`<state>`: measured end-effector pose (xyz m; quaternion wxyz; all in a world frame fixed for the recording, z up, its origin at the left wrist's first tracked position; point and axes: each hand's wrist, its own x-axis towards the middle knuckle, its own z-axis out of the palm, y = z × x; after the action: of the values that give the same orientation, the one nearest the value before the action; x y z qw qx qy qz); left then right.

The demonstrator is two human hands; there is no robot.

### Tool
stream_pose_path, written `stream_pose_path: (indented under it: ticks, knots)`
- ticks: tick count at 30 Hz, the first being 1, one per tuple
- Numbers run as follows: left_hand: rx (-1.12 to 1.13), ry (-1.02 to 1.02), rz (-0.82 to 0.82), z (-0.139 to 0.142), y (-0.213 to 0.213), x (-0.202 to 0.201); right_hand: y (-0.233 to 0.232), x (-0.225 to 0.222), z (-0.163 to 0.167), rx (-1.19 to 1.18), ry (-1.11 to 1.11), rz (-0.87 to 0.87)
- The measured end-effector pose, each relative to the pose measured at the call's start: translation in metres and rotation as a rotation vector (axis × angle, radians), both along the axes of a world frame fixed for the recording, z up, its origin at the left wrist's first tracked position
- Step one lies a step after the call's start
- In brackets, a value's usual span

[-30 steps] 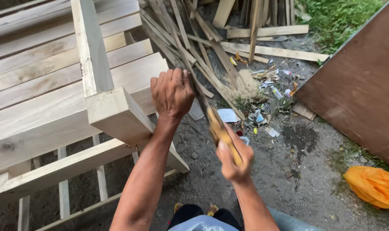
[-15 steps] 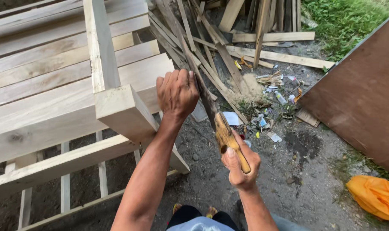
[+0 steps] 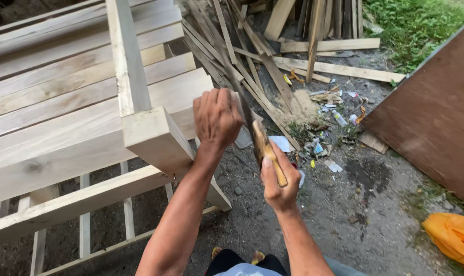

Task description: The person uses a hand saw to cut through a wooden post of a slatted wood frame, steadying the frame with the other hand. They reposition the saw and continue cutting through the post, with sawdust falling as the cut progresses.

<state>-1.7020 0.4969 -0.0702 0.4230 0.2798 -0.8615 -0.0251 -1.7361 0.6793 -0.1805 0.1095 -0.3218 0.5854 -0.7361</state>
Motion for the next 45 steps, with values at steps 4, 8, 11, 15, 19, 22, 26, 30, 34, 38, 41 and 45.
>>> stream_pose_path:
  ticks: [4, 8, 11, 15, 19, 22, 26, 30, 34, 38, 41, 45]
  knots:
    - [0.104, 0.038, -0.308, -0.008, 0.048, 0.048, -0.037, -0.017, 0.023, 0.024, 0.307, -0.127]
    - [-0.103, 0.148, -0.400, -0.023, 0.093, 0.166, -0.062, -0.027, 0.048, 0.152, 0.070, -0.082]
    - [-0.131, 0.314, -0.234, -0.018, 0.053, 0.217, -0.081, -0.030, 0.049, 0.196, 0.712, -0.201]
    - [-0.004, 0.020, 0.054, 0.007, -0.013, 0.264, -0.094, -0.022, 0.044, 0.135, 0.208, -0.041]
    - [0.112, -0.256, 0.077, 0.025, -0.057, 0.281, -0.095, -0.012, 0.045, 0.168, 0.053, 0.020]
    - [0.213, -0.412, 0.053, 0.028, -0.078, 0.281, -0.095, -0.008, 0.048, 0.102, -0.125, 0.113]
    - [0.164, -0.481, 0.114, 0.026, -0.095, 0.284, -0.100, -0.006, 0.047, -0.034, -0.282, 0.141]
    - [0.286, -0.669, 0.151, 0.028, -0.111, 0.302, -0.104, 0.001, 0.049, 0.196, -0.040, 0.036]
    - [0.167, -0.662, 0.151, 0.028, -0.121, 0.333, -0.100, 0.015, 0.056, 0.429, 0.203, -0.147]
    - [0.108, -0.649, 0.106, 0.023, -0.125, 0.346, -0.096, 0.023, 0.059, 0.157, -0.189, -0.059]
    - [0.107, -0.588, 0.064, 0.025, -0.129, 0.343, -0.101, 0.022, 0.056, 0.170, -0.162, -0.028]
    - [0.174, -0.835, -0.068, 0.040, -0.143, 0.335, -0.116, 0.021, 0.058, 0.151, -0.157, -0.086]
